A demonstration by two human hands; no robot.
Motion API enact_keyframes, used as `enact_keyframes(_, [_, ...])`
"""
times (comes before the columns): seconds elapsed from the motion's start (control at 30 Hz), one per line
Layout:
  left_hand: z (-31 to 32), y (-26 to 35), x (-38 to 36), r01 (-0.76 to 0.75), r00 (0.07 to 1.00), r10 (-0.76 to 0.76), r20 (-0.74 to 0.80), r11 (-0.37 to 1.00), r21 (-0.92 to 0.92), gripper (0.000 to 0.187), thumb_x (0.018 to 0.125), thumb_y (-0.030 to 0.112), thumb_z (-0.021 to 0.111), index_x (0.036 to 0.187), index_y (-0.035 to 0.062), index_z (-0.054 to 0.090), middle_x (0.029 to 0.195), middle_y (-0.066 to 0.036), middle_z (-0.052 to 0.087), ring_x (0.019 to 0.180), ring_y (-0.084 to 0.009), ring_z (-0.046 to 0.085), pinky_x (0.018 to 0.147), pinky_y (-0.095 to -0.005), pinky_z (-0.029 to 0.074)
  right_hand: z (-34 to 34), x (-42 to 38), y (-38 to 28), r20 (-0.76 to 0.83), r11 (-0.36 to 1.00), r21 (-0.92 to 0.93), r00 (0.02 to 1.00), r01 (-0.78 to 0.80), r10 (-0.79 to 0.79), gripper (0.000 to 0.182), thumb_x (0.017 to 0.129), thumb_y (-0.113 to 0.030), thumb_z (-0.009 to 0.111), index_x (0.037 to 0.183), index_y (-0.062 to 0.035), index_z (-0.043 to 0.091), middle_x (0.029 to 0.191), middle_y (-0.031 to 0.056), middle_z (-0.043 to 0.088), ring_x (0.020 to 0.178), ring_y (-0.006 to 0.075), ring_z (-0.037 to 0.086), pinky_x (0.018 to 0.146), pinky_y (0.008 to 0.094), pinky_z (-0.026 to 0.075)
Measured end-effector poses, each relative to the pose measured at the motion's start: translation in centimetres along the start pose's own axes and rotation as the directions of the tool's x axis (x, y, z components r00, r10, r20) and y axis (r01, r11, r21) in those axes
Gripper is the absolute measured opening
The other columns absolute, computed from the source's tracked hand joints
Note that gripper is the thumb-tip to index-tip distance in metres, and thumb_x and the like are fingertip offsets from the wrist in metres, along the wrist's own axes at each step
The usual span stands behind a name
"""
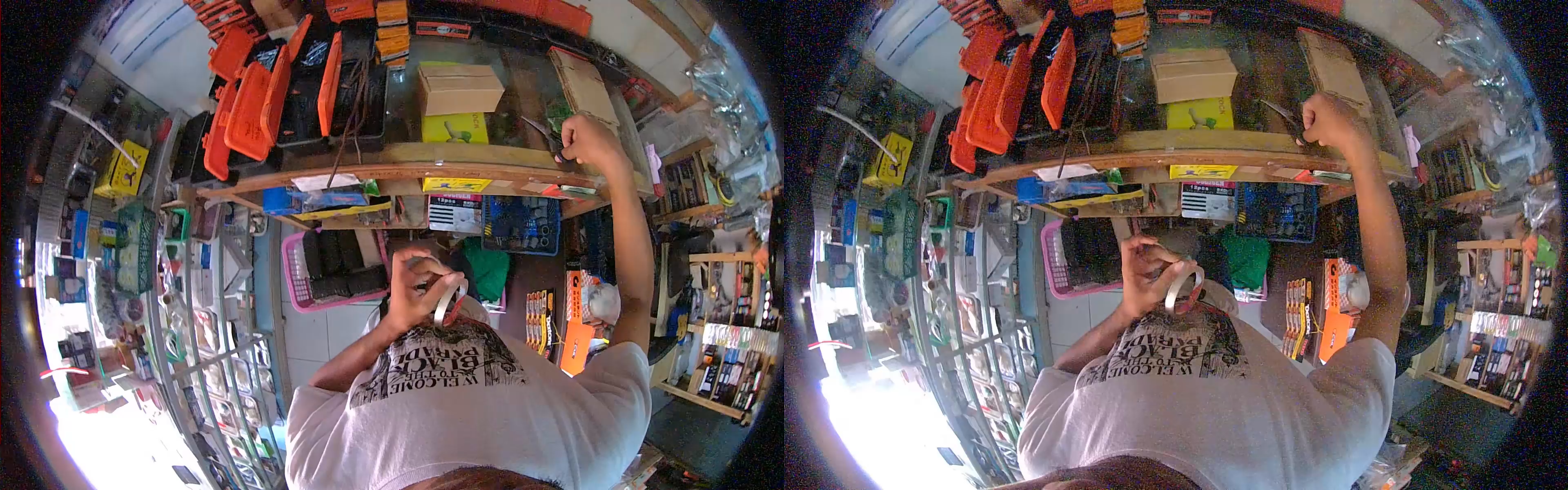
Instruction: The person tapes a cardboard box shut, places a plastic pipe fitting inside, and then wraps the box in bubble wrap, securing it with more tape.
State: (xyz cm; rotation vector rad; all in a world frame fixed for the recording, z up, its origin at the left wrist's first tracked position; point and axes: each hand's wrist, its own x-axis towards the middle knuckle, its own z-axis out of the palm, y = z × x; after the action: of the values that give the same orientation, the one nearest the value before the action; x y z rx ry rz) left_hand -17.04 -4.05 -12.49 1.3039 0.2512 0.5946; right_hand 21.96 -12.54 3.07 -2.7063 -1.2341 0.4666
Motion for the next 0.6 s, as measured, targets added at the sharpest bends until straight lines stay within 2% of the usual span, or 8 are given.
enact_keyframes(0.13, [0.1, 0.0, 0.0, -0.042, 0.997, 0.046, -0.061, 0.997, 0.058, 0.053, 0.091, -0.003, 0.067, 0.123, 0.0042, 0.026, 0.092, -0.019, 0.069, 0.089, -0.0241, 0.071, 0.079, -0.034, 0.057, -0.1, 0.1, 0.0, -0.05, 0.995, -0.096, 0.998, 0.039, -0.044, 0.018, 0.071, -0.005, 0.081, 0.082, -0.0029, 0.067, 0.07, 0.0092, 0.068, 0.062, 0.0237, 0.069, 0.058, 0.0382, 0.052])
enact_keyframes(0.23, [0.0, 0.0, 0.1, -0.086, 0.99, 0.097, -0.1, 0.991, 0.103, 0.055, 0.091, -0.004, 0.067, 0.125, 0.0047, 0.025, 0.092, -0.019, 0.069, 0.091, -0.0256, 0.072, 0.079, -0.0351, 0.058, 1.1, -1.0, -0.5, -0.296, 0.964, -0.23, 0.934, 0.136, -0.202, 0.017, 0.074, -0.013, 0.079, 0.08, -0.0043, 0.067, 0.084, 0.0165, 0.069, 0.086, 0.0346, 0.069, 0.073, 0.0476, 0.053])
enact_keyframes(0.3, [0.3, -0.2, 0.1, -0.087, 0.982, 0.094, -0.165, 0.995, 0.051, 0.056, 0.091, -0.005, 0.066, 0.125, 0.005, 0.024, 0.092, -0.02, 0.069, 0.093, -0.0267, 0.072, 0.08, -0.0359, 0.058, 1.8, -3.0, -3.4, -0.381, 0.972, -0.21, 0.907, 0.105, -0.18, 0.015, 0.083, -0.018, 0.074, 0.084, -0.0044, 0.068, 0.085, 0.0166, 0.069, 0.084, 0.0352, 0.069, 0.073, 0.0486, 0.053])
enact_keyframes(0.4, [0.1, 0.3, 1.3, -0.208, 0.946, 0.243, -0.217, 0.963, 0.171, 0.055, 0.09, -0.007, 0.064, 0.126, 0.006, 0.024, 0.091, -0.02, 0.069, 0.095, -0.0278, 0.072, 0.083, -0.037, 0.057, 3.7, -8.2, -10.3, -0.124, 0.958, 0.197, 0.975, 0.206, -0.184, 0.021, 0.088, -0.026, 0.073, 0.094, -0.0062, 0.069, 0.085, 0.0122, 0.068, 0.08, 0.0224, 0.068, 0.071, 0.0361, 0.052])
enact_keyframes(0.43, [0.1, 0.5, 1.9, -0.253, 0.922, 0.308, -0.234, 0.938, 0.236, 0.055, 0.091, -0.008, 0.064, 0.126, 0.0062, 0.024, 0.091, -0.02, 0.069, 0.095, -0.0275, 0.072, 0.083, -0.0368, 0.057, 7.5, -8.7, -9.6, -0.078, 0.733, 0.506, 0.871, 0.455, -0.486, 0.026, 0.086, -0.027, 0.076, 0.096, -0.0044, 0.069, 0.085, 0.0114, 0.067, 0.074, 0.0176, 0.064, 0.065, 0.0343, 0.05])
enact_keyframes(0.5, [0.2, 0.7, 3.4, -0.298, 0.863, 0.37, -0.343, 0.923, 0.244, 0.053, 0.092, -0.007, 0.062, 0.127, 0.0073, 0.025, 0.092, -0.019, 0.07, 0.093, -0.025, 0.071, 0.085, -0.0346, 0.055, 9.6, -11.6, -13.0, 0.023, 0.591, 0.697, 0.811, 0.406, -0.584, 0.03, 0.082, -0.028, 0.08, 0.096, -0.004, 0.068, 0.088, 0.01, 0.068, 0.079, 0.0212, 0.065, 0.074, 0.0356, 0.048])
enact_keyframes(0.57, [0.4, 1.9, 5.7, -0.38, 0.784, 0.481, -0.392, 0.872, 0.309, 0.053, 0.092, -0.007, 0.062, 0.127, 0.0079, 0.025, 0.092, -0.018, 0.07, 0.091, -0.0239, 0.07, 0.085, -0.0338, 0.054, 10.5, -12.4, -14.8, -0.239, 0.588, 0.421, 0.71, 0.691, -0.663, 0.034, 0.08, -0.029, 0.082, 0.097, -0.0045, 0.066, 0.09, 0.0084, 0.067, 0.085, 0.0254, 0.064, 0.086, 0.0371, 0.044])
enact_keyframes(0.6, [0.8, 2.4, 7.1, -0.459, 0.751, 0.529, -0.395, 0.848, 0.264, 0.052, 0.093, -0.007, 0.06, 0.128, 0.0086, 0.025, 0.097, -0.02, 0.069, 0.091, -0.0225, 0.07, 0.082, -0.0315, 0.053, 10.7, -12.2, -15.0, -0.286, 0.569, 0.414, 0.695, 0.711, -0.66, 0.035, 0.08, -0.029, 0.081, 0.098, -0.004, 0.064, 0.092, 0.0081, 0.066, 0.092, 0.0298, 0.062, 0.092, 0.0395, 0.04])
